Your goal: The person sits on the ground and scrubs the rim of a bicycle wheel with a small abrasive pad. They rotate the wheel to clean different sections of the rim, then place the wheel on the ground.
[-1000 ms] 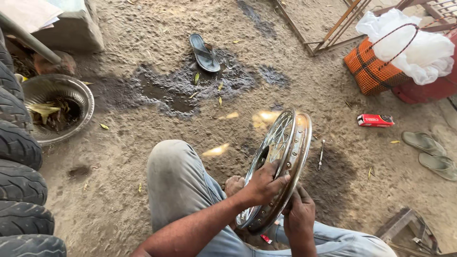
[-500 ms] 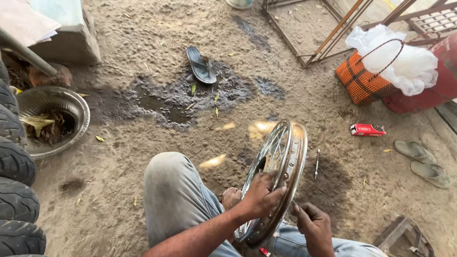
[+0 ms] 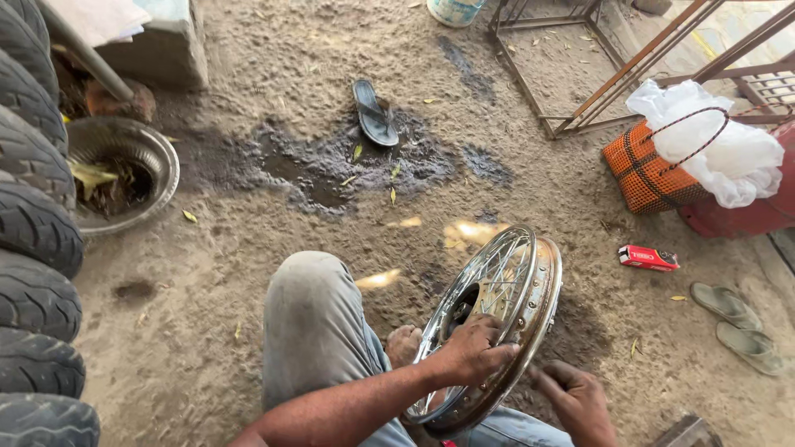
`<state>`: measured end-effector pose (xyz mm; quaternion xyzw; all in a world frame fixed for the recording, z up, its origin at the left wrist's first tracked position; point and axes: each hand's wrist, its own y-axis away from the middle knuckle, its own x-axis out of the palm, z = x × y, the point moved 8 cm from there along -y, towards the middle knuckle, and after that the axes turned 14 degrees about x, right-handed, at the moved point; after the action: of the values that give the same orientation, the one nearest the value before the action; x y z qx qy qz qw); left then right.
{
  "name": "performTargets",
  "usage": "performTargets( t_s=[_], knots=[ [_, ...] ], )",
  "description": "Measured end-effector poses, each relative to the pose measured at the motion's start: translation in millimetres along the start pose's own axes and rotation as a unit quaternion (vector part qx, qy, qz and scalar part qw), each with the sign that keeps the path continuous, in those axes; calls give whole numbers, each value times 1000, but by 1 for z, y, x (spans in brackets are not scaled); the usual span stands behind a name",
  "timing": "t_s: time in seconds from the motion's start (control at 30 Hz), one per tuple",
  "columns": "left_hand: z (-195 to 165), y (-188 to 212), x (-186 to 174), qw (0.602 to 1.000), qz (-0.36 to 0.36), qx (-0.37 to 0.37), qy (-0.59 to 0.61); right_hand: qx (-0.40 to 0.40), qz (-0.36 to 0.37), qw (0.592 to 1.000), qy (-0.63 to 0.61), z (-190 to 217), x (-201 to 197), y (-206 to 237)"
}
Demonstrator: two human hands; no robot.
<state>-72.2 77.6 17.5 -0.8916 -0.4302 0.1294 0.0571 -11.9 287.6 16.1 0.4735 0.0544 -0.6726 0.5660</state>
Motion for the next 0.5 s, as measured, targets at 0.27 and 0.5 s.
performTargets(
  t_s=[0.27,0.5],
  knots=[
    [-9,-3,1,999,33,-17,-8,28,35,998,45,-10,10,-8],
    [-4,-3,3,999,43,-11,-18,6,51,995,-88,-16,4,-10]
  ],
)
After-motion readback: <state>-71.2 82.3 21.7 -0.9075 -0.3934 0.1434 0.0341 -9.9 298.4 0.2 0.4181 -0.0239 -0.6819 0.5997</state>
